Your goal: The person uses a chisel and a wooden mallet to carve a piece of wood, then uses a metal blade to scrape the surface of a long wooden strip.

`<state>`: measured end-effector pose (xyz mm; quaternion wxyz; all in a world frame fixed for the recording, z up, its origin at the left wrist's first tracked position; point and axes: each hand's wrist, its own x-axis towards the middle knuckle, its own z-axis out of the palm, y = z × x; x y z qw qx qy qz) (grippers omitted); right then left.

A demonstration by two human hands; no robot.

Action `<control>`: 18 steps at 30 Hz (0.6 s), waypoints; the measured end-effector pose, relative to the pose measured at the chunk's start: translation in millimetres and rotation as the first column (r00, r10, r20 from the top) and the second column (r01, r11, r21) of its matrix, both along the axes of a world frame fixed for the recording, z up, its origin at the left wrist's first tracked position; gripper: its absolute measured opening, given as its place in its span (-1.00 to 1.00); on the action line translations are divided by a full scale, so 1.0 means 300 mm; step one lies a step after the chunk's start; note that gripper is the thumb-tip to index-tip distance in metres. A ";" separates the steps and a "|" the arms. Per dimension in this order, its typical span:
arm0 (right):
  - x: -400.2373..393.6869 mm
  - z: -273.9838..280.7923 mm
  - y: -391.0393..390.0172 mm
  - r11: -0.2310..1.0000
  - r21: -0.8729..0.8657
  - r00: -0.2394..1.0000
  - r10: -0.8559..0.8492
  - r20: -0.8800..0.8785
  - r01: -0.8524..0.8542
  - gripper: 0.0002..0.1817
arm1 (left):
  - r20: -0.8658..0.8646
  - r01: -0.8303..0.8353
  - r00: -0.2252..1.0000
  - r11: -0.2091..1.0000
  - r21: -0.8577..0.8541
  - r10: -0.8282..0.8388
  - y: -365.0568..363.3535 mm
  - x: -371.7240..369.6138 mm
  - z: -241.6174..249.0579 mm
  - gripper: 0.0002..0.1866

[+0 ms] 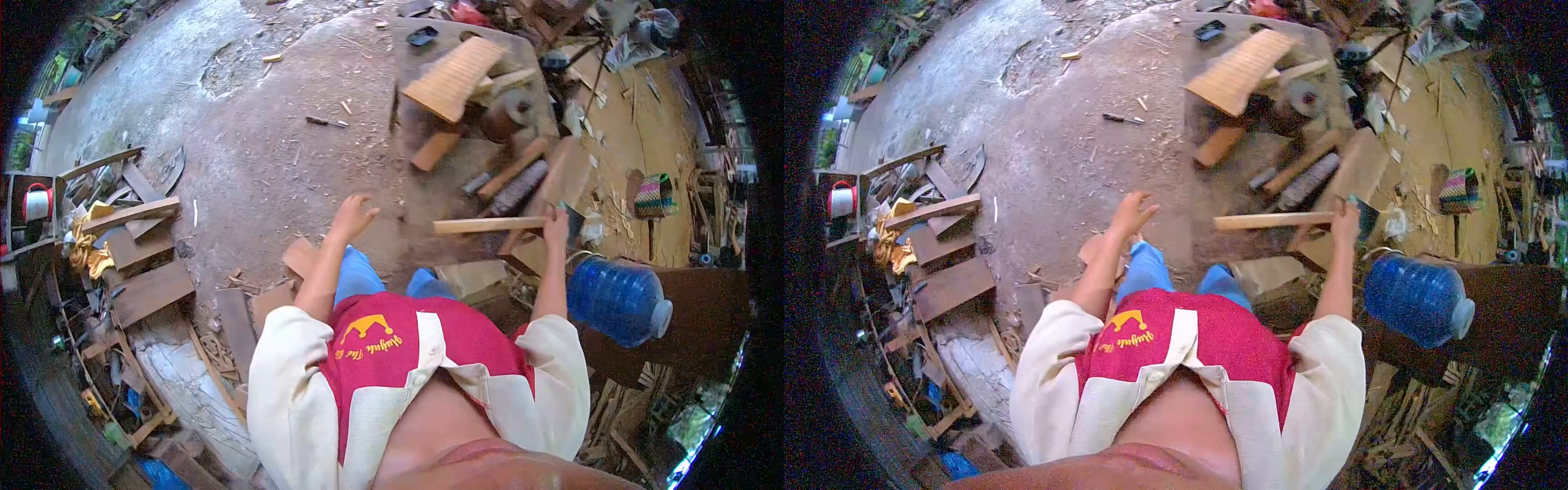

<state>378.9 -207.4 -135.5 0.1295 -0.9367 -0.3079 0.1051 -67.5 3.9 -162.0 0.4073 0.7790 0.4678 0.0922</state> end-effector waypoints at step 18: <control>-1.137 0.111 1.356 0.785 0.356 0.712 0.614 -0.341 -0.507 -0.39 | -0.181 -0.335 0.915 0.930 0.153 0.360 0.741 -0.830 -0.018 -0.57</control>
